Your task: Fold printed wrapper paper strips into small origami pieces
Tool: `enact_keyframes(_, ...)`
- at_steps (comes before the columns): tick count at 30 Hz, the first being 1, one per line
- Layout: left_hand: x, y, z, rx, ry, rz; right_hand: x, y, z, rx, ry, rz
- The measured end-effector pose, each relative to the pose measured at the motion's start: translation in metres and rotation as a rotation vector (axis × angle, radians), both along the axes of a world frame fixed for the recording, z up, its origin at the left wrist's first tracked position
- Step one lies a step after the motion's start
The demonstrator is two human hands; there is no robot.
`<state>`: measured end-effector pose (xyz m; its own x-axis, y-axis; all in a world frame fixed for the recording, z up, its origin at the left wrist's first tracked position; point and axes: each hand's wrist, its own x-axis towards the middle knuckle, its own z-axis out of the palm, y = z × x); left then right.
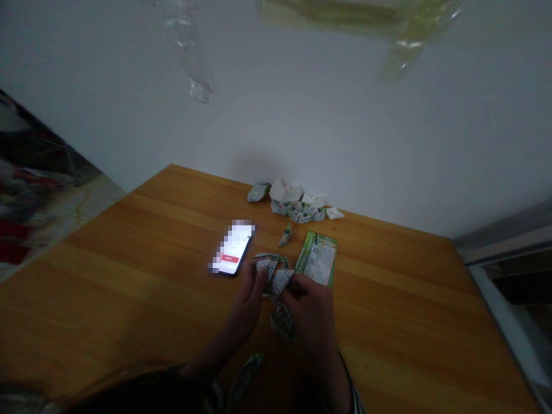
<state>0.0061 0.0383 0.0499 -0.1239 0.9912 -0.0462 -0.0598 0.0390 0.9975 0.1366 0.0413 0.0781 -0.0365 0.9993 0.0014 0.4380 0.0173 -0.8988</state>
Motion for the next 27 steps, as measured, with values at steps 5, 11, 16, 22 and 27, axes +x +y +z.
enact_keyframes(5,-0.001,-0.002,-0.003,-0.007,0.093,0.015,-0.004,-0.004,0.000,0.024,-0.113,-0.023)
enact_keyframes(11,-0.003,-0.001,-0.006,-0.035,0.119,-0.055,-0.001,0.003,-0.003,-0.017,-0.068,0.044)
enact_keyframes(16,-0.003,0.000,-0.003,-0.040,0.107,-0.090,0.001,0.007,-0.006,-0.059,-0.062,0.071)
enact_keyframes(22,0.001,-0.002,-0.002,-0.044,0.113,-0.049,-0.006,-0.001,-0.008,0.044,-0.275,0.007)
enact_keyframes(27,-0.001,-0.001,-0.003,-0.049,0.110,-0.107,-0.006,-0.003,-0.007,0.015,-0.243,0.021)
